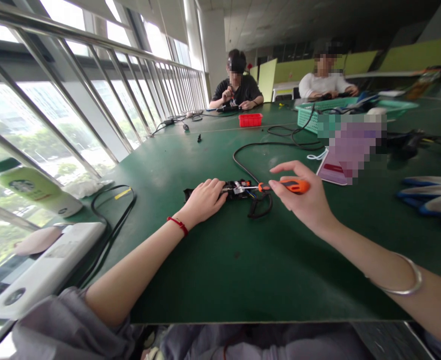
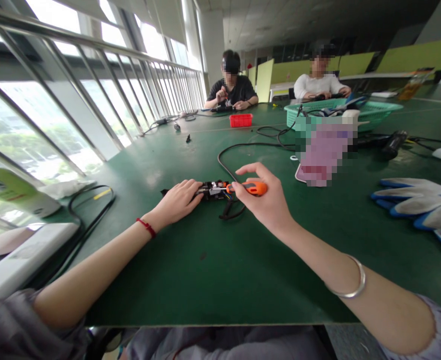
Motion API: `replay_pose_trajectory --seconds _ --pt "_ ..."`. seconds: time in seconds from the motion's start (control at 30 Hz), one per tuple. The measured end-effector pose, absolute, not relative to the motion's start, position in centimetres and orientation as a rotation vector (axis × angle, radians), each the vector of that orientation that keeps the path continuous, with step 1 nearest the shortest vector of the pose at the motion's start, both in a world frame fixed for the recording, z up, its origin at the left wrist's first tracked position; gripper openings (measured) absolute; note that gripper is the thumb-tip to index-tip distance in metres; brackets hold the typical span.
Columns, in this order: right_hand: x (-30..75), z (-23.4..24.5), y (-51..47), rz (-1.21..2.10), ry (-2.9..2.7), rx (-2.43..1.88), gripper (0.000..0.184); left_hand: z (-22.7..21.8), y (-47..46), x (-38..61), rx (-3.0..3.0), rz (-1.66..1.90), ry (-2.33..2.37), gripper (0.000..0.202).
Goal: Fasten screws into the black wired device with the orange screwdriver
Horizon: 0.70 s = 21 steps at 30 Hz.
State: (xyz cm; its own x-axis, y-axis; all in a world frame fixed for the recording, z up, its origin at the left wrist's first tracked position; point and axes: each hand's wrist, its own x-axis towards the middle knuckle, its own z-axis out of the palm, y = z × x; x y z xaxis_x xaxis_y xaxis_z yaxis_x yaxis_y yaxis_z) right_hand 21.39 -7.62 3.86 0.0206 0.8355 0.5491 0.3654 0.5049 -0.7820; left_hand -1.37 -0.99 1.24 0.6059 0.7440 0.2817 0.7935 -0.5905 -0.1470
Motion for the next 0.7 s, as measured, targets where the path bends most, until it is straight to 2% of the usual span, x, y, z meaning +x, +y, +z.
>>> replay_pose_trajectory --seconds 0.1,0.13,0.27,0.47,0.7 --pt "21.4 3.8 -7.5 0.434 -1.587 -0.921 0.037 1.6 -0.8 -2.0 -2.636 -0.232 -1.25 0.037" --pt "21.4 3.7 -7.5 0.423 -1.61 -0.907 0.038 1.7 -0.7 -2.1 -2.651 -0.222 -1.267 0.038" --pt "21.3 3.6 -7.7 0.469 -1.912 -1.001 0.016 2.2 -0.7 -2.9 -2.703 -0.232 -1.407 0.041" --pt "20.0 2.3 -8.2 0.332 -2.642 -0.927 0.029 3.8 0.0 -5.7 -2.582 -0.147 -1.742 0.039" --pt "19.7 2.0 -8.1 0.391 -2.702 -0.961 0.031 5.3 0.7 -10.7 -2.105 -0.113 -2.064 0.041"
